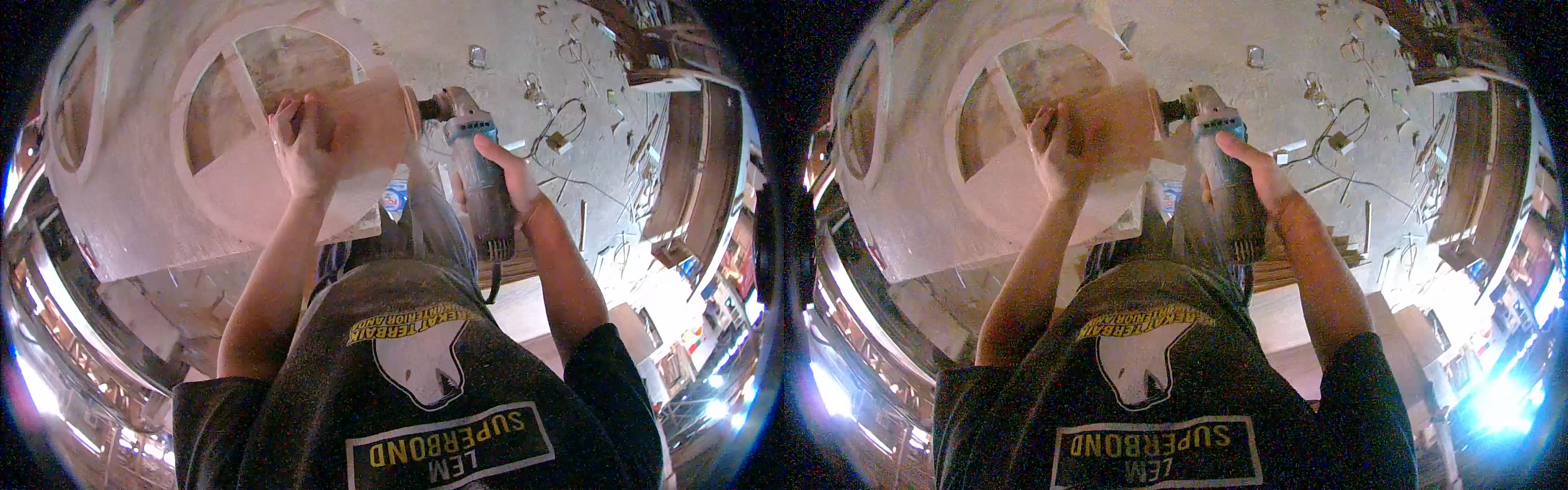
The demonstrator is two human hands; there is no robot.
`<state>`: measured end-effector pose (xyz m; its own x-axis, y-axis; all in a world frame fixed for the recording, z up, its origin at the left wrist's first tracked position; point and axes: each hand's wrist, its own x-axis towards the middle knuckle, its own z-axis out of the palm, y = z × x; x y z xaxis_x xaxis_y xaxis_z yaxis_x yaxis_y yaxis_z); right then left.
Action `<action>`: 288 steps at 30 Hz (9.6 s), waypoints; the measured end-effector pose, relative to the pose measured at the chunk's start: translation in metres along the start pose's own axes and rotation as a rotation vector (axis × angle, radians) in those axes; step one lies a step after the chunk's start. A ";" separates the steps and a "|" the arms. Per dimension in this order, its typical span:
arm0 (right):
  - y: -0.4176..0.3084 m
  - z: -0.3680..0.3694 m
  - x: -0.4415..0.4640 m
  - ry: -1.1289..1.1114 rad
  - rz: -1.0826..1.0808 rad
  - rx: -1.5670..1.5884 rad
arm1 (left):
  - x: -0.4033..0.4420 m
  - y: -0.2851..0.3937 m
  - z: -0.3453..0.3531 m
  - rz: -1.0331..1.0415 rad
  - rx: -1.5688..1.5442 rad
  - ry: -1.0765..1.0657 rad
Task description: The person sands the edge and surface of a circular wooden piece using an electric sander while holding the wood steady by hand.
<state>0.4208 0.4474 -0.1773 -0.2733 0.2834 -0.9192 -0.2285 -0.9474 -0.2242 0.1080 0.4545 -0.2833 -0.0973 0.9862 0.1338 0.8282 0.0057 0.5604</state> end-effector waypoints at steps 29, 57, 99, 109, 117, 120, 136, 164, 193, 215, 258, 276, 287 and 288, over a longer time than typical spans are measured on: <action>-0.122 0.008 0.039 -0.141 0.024 -0.222 | 0.003 0.011 -0.006 0.014 0.012 0.086; 0.046 0.017 -0.005 0.058 -0.108 0.129 | 0.002 -0.004 0.001 0.019 -0.002 -0.010; -0.005 -0.068 -0.067 0.237 -0.300 -0.027 | -0.045 0.060 -0.011 0.190 -0.125 -0.338; -0.065 -0.026 -0.015 -0.071 -0.066 -0.120 | -0.034 0.016 -0.029 0.016 0.045 -0.077; -0.093 0.011 0.022 -0.187 -0.004 -0.133 | -0.015 0.017 -0.031 0.044 0.178 -0.108; -0.107 0.019 0.025 -0.151 0.008 -0.172 | -0.013 0.016 -0.031 0.105 0.170 -0.125; -0.095 0.022 0.020 -0.104 -0.005 -0.203 | -0.013 0.010 -0.028 0.128 0.101 -0.090; 0.043 -0.014 -0.018 -0.017 0.041 0.062 | -0.015 -0.001 -0.022 0.158 0.145 -0.136; -0.031 0.001 0.006 -0.100 0.011 -0.066 | -0.012 0.010 -0.028 0.161 0.094 -0.051; 0.032 -0.012 -0.016 -0.103 -0.079 0.009 | -0.017 0.000 -0.022 0.166 0.135 -0.081; 0.084 0.025 -0.025 -0.013 -0.145 0.160 | -0.014 -0.003 -0.019 0.215 0.161 -0.083; 0.060 -0.018 -0.041 0.180 -0.048 0.013 | -0.016 0.000 -0.022 0.185 0.132 -0.098; -0.088 -0.008 0.008 -0.100 -0.020 -0.206 | -0.013 0.015 -0.034 0.120 0.096 -0.096; -0.100 -0.005 0.013 -0.107 -0.004 -0.225 | -0.012 0.016 -0.035 0.114 0.101 -0.097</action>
<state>0.4450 0.5453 -0.1689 -0.3732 0.2905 -0.8811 -0.0198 -0.9520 -0.3055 0.1034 0.4371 -0.2476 0.0497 0.9927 0.1095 0.8824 -0.0951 0.4609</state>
